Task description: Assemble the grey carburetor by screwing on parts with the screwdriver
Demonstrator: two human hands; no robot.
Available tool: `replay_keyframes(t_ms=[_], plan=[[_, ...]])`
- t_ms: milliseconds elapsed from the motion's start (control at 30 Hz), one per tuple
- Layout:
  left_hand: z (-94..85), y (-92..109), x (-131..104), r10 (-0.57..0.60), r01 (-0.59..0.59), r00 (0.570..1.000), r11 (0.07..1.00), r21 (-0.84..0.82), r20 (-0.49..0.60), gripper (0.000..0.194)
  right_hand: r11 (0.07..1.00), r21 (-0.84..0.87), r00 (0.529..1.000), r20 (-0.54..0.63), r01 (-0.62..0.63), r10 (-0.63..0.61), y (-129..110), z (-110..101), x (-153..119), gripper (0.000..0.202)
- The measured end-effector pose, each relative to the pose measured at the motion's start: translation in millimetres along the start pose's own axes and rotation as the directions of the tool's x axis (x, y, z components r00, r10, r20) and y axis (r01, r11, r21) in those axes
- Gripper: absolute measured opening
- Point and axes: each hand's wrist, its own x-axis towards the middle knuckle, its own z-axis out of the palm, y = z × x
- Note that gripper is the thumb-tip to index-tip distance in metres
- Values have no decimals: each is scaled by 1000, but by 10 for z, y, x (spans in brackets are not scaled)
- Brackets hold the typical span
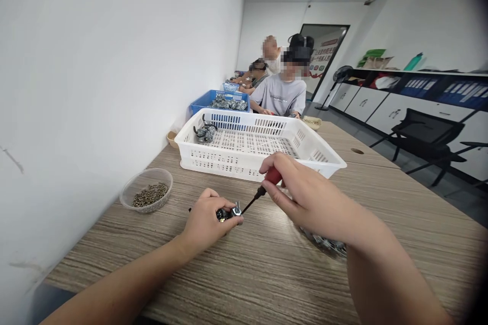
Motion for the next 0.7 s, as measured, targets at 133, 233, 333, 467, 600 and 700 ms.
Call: replay_keyframes(t_ms=[133,233,333,467,600,700], plan=[[-11,-12,13,-29,29,1000,1000,-2,6,27,970,232,986,132,69,-102,128,-87,-19,12],[-6,-12,9,0,0,1000,1000,5,13,25,961,256,987,97,101,-129,185,-76,7,8],[2,-4,-5,49,-50,999,999,16,21,24,964,220,984,57,153,-169,177,-31,41,5],[6,4,-13,72,-72,997,997,27,20,23,967,147,978,9,207,-210,83,21,47,6],[10,6,-4,14,-14,1000,999,40,4,24,982,31,981,-58,189,-187,-36,74,37,10],[15,9,-15,33,-32,999,997,71,-13,21,992,-91,988,-124,85,-96,-59,120,49,12]])
